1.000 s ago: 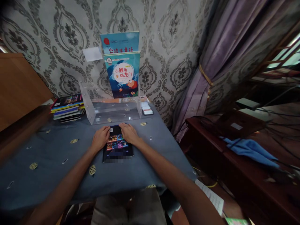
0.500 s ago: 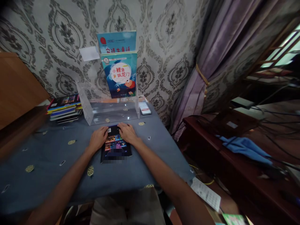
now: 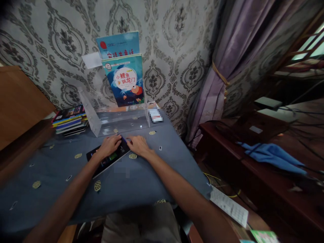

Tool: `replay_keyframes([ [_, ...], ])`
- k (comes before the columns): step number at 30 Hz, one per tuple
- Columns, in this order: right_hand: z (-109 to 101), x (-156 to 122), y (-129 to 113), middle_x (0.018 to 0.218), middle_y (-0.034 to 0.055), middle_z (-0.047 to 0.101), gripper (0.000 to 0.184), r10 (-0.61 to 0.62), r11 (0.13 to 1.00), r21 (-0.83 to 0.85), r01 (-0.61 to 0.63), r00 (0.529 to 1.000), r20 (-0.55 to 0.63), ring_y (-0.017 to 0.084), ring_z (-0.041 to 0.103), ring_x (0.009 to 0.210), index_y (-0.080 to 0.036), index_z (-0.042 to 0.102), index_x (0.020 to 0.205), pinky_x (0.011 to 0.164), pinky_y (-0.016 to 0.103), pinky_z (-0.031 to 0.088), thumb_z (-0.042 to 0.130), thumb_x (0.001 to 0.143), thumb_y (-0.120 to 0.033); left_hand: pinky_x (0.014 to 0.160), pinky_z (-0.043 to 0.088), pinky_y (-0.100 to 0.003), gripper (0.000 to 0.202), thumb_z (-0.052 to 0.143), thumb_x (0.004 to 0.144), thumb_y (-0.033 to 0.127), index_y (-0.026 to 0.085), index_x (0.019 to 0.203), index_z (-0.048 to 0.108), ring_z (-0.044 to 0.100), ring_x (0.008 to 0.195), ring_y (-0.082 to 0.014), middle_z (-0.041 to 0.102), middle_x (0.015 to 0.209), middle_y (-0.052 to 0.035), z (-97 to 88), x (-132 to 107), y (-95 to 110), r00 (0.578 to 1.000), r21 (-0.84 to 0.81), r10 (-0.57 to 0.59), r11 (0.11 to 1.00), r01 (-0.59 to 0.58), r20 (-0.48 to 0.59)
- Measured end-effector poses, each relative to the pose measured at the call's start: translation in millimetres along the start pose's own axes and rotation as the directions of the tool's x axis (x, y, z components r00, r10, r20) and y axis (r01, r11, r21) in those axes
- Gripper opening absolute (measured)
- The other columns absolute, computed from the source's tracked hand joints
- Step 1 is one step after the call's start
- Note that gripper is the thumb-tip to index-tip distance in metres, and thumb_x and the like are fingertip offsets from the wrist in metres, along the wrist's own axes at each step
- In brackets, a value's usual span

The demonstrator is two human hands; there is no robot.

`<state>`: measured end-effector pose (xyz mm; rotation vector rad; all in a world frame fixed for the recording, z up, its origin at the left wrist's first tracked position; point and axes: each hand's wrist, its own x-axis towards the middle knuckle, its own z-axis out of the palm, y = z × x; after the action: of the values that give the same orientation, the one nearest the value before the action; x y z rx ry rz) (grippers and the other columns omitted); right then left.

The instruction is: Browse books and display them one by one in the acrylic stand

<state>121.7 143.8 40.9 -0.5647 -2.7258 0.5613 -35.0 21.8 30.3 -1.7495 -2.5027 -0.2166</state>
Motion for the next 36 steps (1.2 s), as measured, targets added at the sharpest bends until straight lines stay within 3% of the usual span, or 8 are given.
replay_keyframes([
  [4, 2, 1, 2, 0.095, 0.0044, 0.079, 0.036, -0.038, 0.998, 0.045, 0.038, 0.999, 0.007, 0.022, 0.072, 0.091, -0.024, 0.069, 0.125, 0.083, 0.026, 0.049, 0.047, 0.098, -0.030, 0.112, 0.040, -0.044, 0.038, 0.047, 0.099, 0.028, 0.018, 0.134, 0.058, 0.047, 0.139, -0.0245, 0.055, 0.145, -0.0128, 6.3, -3, -3, 1.000, -0.036, 0.002, 0.999, -0.003, -0.029],
  [13, 0, 3, 6, 0.095, 0.0051, 0.079, 0.036, -0.039, 0.992, 0.123, 0.036, 0.999, 0.023, 0.021, 0.072, 0.090, -0.020, 0.070, 0.124, 0.083, 0.027, 0.049, 0.047, 0.097, -0.026, 0.110, 0.040, -0.049, 0.039, 0.046, 0.098, 0.027, 0.017, 0.134, 0.057, 0.047, 0.138, -0.0270, 0.053, 0.146, -0.0143, 5.6, -6, 1, 0.999, 0.002, -0.017, 1.000, 0.017, -0.045],
  [19, 0, 3, 8, 0.090, 0.0035, 0.079, 0.036, -0.016, 0.989, 0.150, 0.010, 0.999, 0.040, 0.018, 0.072, 0.087, -0.019, 0.068, 0.126, 0.080, 0.025, 0.049, 0.047, 0.097, -0.024, 0.110, 0.039, -0.049, 0.037, 0.044, 0.098, 0.023, 0.015, 0.132, 0.057, 0.050, 0.135, -0.0267, 0.056, 0.144, -0.0161, 2.9, -15, 20, 0.999, 0.043, 0.026, 0.999, -0.024, -0.031],
  [25, 4, 5, 10, 0.112, 0.0086, 0.076, 0.036, -0.018, 0.989, 0.146, 0.016, 1.000, 0.011, 0.022, 0.071, 0.102, -0.018, 0.068, 0.125, 0.088, 0.030, 0.050, 0.046, 0.097, -0.023, 0.115, 0.034, -0.051, 0.045, 0.042, 0.101, 0.033, 0.014, 0.141, 0.049, 0.041, 0.142, -0.0277, 0.048, 0.151, -0.0159, 14.0, -47, 51, 0.991, 0.043, 0.132, 0.990, -0.132, -0.014],
  [30, 12, 4, 13, 0.125, 0.0081, 0.071, 0.036, -0.134, 0.968, 0.211, 0.136, 0.991, -0.024, 0.021, 0.065, 0.116, -0.018, 0.065, 0.129, 0.100, 0.032, 0.047, 0.045, 0.098, -0.022, 0.116, 0.032, -0.050, 0.046, 0.037, 0.102, 0.034, 0.019, 0.145, 0.045, 0.040, 0.143, -0.0250, 0.046, 0.153, -0.0132, 12.1, -60, 50, 0.984, 0.012, 0.180, 0.984, -0.179, -0.018],
  [33, 18, 3, 15, 0.129, 0.0088, 0.068, 0.037, -0.237, 0.944, 0.228, 0.237, 0.971, -0.029, 0.021, 0.061, 0.121, -0.017, 0.062, 0.131, 0.106, 0.035, 0.043, 0.046, 0.099, -0.022, 0.115, 0.031, -0.057, 0.051, 0.042, 0.101, 0.042, 0.019, 0.146, 0.045, 0.039, 0.143, -0.0301, 0.045, 0.153, -0.0152, 6.0, -67, 39, 0.992, 0.047, 0.122, 0.991, -0.121, -0.010],
  [36, 21, 2, 15, 0.131, 0.0097, 0.067, 0.037, -0.295, 0.936, 0.203, 0.287, 0.955, 0.010, 0.023, 0.060, 0.121, -0.017, 0.061, 0.132, 0.107, 0.040, 0.042, 0.047, 0.099, -0.025, 0.111, 0.031, -0.064, 0.064, 0.049, 0.095, 0.054, 0.016, 0.147, 0.044, 0.035, 0.144, -0.0381, 0.041, 0.154, -0.0193, 1.8, -79, 27, 1.000, 0.131, -0.025, 0.991, 0.026, -0.007],
])
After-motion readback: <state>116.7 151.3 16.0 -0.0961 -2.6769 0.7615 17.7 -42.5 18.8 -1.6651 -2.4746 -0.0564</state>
